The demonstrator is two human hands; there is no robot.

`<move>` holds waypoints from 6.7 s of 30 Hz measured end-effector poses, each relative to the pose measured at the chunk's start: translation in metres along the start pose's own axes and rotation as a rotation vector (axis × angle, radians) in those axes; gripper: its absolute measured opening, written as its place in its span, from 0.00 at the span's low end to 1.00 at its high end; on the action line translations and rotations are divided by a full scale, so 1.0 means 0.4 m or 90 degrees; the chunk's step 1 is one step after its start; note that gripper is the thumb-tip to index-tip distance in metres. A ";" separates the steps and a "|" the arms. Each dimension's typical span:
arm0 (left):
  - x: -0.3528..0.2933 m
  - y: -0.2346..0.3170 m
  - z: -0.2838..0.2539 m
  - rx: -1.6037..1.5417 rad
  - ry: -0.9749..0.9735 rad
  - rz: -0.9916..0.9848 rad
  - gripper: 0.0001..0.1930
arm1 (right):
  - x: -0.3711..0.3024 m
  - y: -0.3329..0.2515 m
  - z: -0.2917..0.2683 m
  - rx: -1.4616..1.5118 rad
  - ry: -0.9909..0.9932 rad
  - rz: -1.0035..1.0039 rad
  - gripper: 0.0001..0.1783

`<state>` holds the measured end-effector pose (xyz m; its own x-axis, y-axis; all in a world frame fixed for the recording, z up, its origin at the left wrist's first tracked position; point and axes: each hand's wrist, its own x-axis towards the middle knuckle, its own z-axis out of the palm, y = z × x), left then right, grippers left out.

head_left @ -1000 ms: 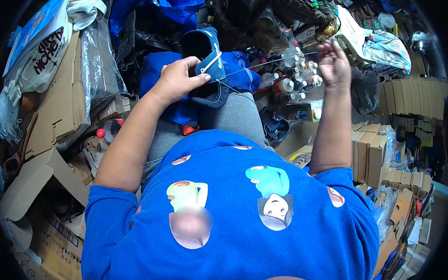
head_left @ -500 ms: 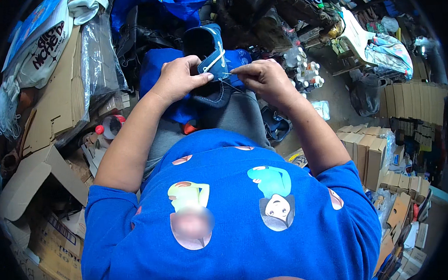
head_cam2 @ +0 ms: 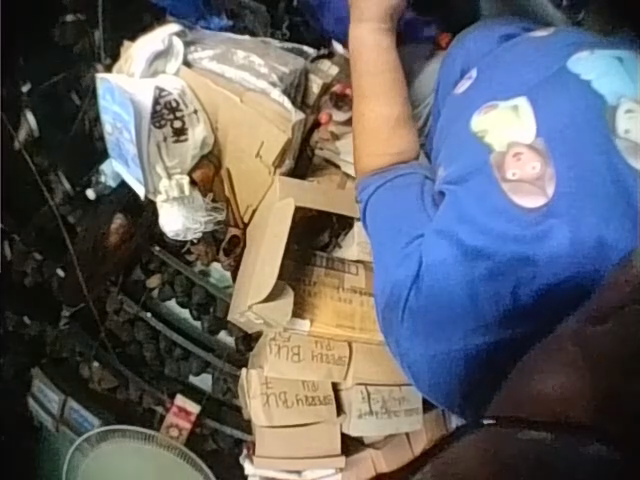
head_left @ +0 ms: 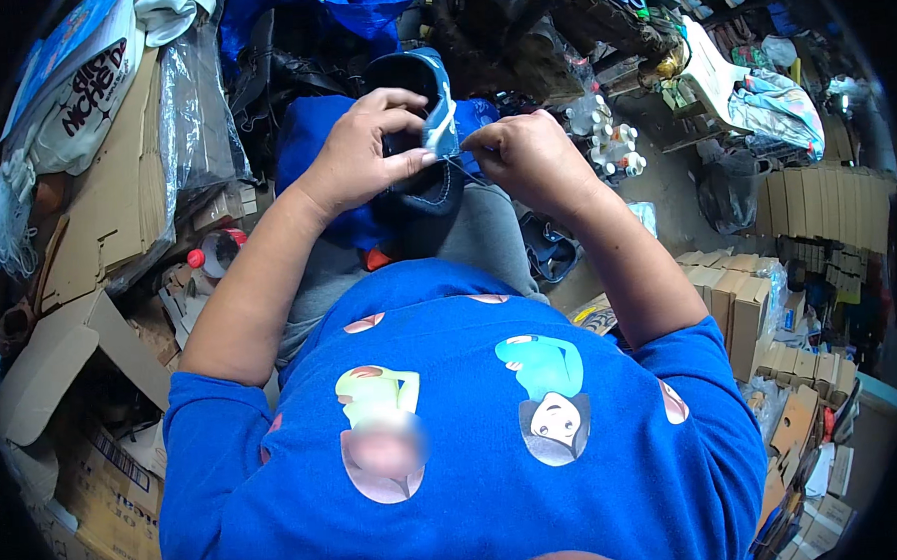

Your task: Stitching the interior or edge components of a shoe by hand using a needle and thread.

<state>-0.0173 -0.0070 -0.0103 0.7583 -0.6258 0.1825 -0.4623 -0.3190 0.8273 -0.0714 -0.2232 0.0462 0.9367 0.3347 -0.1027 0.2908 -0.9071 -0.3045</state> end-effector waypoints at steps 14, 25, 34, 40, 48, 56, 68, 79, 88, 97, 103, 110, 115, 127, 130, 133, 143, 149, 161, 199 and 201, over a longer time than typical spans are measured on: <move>0.188 -0.075 0.013 -0.283 -0.352 -0.053 0.15 | 0.004 0.190 0.097 0.809 -0.188 0.274 0.14; 0.200 -0.095 0.021 -0.354 -0.376 -0.076 0.14 | 0.017 0.228 0.145 0.995 -0.235 0.291 0.14; 0.176 -0.095 0.028 -0.349 -0.295 -0.020 0.14 | 0.006 0.215 0.170 1.009 -0.173 0.294 0.14; 0.131 -0.098 0.019 -0.315 -0.240 -0.028 0.12 | 0.006 0.103 0.102 0.645 -0.092 0.184 0.10; 0.153 -0.063 -0.021 -0.271 -0.312 -0.040 0.13 | -0.016 0.058 0.047 0.371 -0.044 0.147 0.11; 0.174 -0.064 -0.006 -0.238 -0.347 -0.006 0.15 | -0.022 0.137 0.130 0.863 -0.113 0.328 0.14; 0.173 -0.070 -0.006 -0.180 -0.281 -0.007 0.12 | -0.012 0.091 0.123 0.776 -0.005 0.267 0.11; 0.173 -0.048 -0.004 -0.132 -0.246 -0.045 0.10 | -0.005 0.112 0.138 0.608 0.087 0.262 0.08; 0.134 -0.029 -0.008 -0.031 -0.086 0.013 0.12 | 0.027 0.069 0.156 0.625 0.054 0.175 0.09; 0.043 -0.009 0.015 0.228 -0.070 0.053 0.06 | 0.068 0.048 0.151 0.249 0.176 -0.049 0.47; 0.005 -0.017 -0.055 0.188 -0.187 0.049 0.03 | 0.065 0.043 0.169 0.205 0.123 0.003 0.40; -0.134 -0.093 -0.278 -0.209 0.114 -0.210 0.04 | 0.063 0.031 0.156 0.172 0.046 0.081 0.42; -0.061 -0.039 -0.158 -0.892 0.216 -0.076 0.08 | 0.077 0.025 0.155 0.208 0.021 0.059 0.43; -0.122 -0.108 -0.296 -0.352 0.453 -0.139 0.02 | 0.055 -0.025 0.126 0.026 0.114 0.093 0.39; -0.085 -0.081 -0.167 -0.276 0.227 -0.149 0.10 | 0.043 -0.050 0.100 -0.036 0.275 -0.060 0.28; -0.053 -0.053 -0.076 -0.106 0.145 -0.066 0.06 | 0.047 -0.029 0.095 0.154 0.221 0.044 0.27; -0.008 -0.041 -0.001 -0.001 0.011 -0.061 0.09 | 0.023 0.082 0.110 0.919 -0.022 0.082 0.28; -0.006 -0.035 0.003 0.044 0.012 -0.059 0.09 | 0.023 0.089 0.115 0.923 -0.022 0.076 0.27; 0.019 -0.060 0.015 -0.137 0.040 -0.002 0.13 | 0.000 0.053 0.174 0.754 0.150 0.150 0.10; 0.091 -0.010 -0.031 -0.132 -0.290 -0.184 0.13 | 0.030 0.053 0.039 0.214 0.144 -0.039 0.08; 0.090 -0.011 -0.032 -0.132 -0.288 -0.185 0.14 | 0.033 0.049 0.043 0.215 0.123 -0.022 0.08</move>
<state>0.0180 -0.0192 -0.0006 0.5473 -0.7904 -0.2751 -0.1303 -0.4052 0.9049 -0.0569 -0.2323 0.0225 0.9563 0.2804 0.0829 0.2721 -0.7499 -0.6030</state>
